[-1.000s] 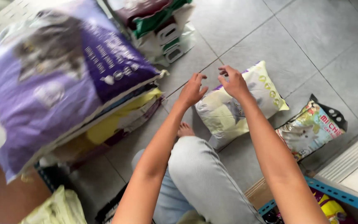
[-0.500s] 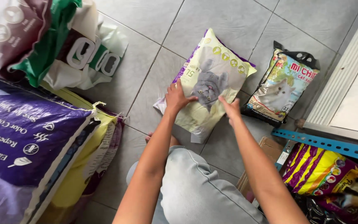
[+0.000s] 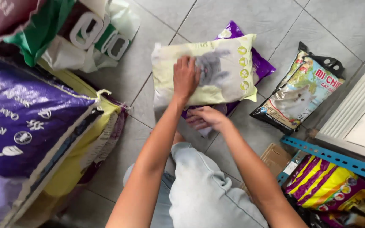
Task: Stocking and organizing bags of cat litter on a retail shelf
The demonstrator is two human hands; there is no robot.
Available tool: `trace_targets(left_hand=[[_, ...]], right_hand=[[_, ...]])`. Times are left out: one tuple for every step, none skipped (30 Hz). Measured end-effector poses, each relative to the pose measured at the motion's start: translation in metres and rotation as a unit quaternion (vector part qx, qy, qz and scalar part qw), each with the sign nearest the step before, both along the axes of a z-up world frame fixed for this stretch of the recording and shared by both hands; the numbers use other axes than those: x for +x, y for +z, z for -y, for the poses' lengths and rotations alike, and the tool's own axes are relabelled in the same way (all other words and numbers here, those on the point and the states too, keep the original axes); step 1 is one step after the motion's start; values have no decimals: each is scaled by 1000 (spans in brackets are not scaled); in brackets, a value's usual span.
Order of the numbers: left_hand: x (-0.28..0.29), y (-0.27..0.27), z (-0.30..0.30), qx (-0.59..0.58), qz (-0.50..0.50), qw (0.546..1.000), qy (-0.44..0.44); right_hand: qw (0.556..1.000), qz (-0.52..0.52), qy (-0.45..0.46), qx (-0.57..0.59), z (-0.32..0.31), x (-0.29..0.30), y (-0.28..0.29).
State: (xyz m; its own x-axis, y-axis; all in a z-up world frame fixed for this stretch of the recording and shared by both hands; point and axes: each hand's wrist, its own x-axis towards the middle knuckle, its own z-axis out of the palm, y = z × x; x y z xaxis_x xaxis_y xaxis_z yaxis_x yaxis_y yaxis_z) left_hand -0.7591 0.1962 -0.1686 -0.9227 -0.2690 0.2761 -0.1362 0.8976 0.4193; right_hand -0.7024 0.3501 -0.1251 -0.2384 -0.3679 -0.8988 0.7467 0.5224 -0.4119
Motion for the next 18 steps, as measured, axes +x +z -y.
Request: trace_targets(left_hand=[[24, -5, -11, -2, -4, 1000, 9], [47, -9, -22, 38, -32, 998, 27], [74, -12, -37, 79, -56, 994, 46], [86, -9, -44, 77, -55, 994, 55], [98, -7, -49, 264, 47, 958, 99], [109, -5, -54, 441, 143, 875, 138], [102, -4, -55, 440, 138, 876, 144], [95, -3, -55, 593, 173, 750, 236], [87, -3, -56, 720, 197, 587, 313], [81, -12, -62, 721, 190, 587, 317], [73, -22, -65, 733, 165, 553, 360], [64, -32, -68, 743, 141, 518, 401], [70, -40, -69, 743, 140, 515, 405], [75, -49, -71, 714, 121, 516, 457], [70, -56, -73, 687, 96, 514, 504], [65, -61, -64, 690, 90, 511, 504], [66, -65, -57, 674, 88, 519, 517], [67, -70, -51, 658, 86, 527, 530]], right_hand=[[1000, -4, 9, -2, -12, -19, -15], [994, -94, 39, 43, -22, -40, -28], [977, -180, 68, 86, -35, -55, -41], [977, -180, 77, 83, -31, -87, -41], [893, -384, 160, 175, -23, -117, -42], [751, -565, 232, 250, -14, -148, -44], [749, -569, 236, 245, -1, -167, -50], [711, -589, 313, 223, 13, -186, -56], [667, -604, 389, 199, 27, -204, -62], [663, -608, 393, 194, 32, -217, -58], [680, -558, 437, 189, 38, -232, -53], [693, -506, 480, 183, 44, -247, -48], [692, -504, 484, 181, 47, -246, -47], [671, -496, 510, 207, 50, -245, -47], [643, -495, 536, 235, 54, -254, -42], [637, -499, 539, 235, 54, -248, -30], [665, -471, 512, 271, 52, -236, -20], [691, -441, 483, 307, 50, -225, -11]])
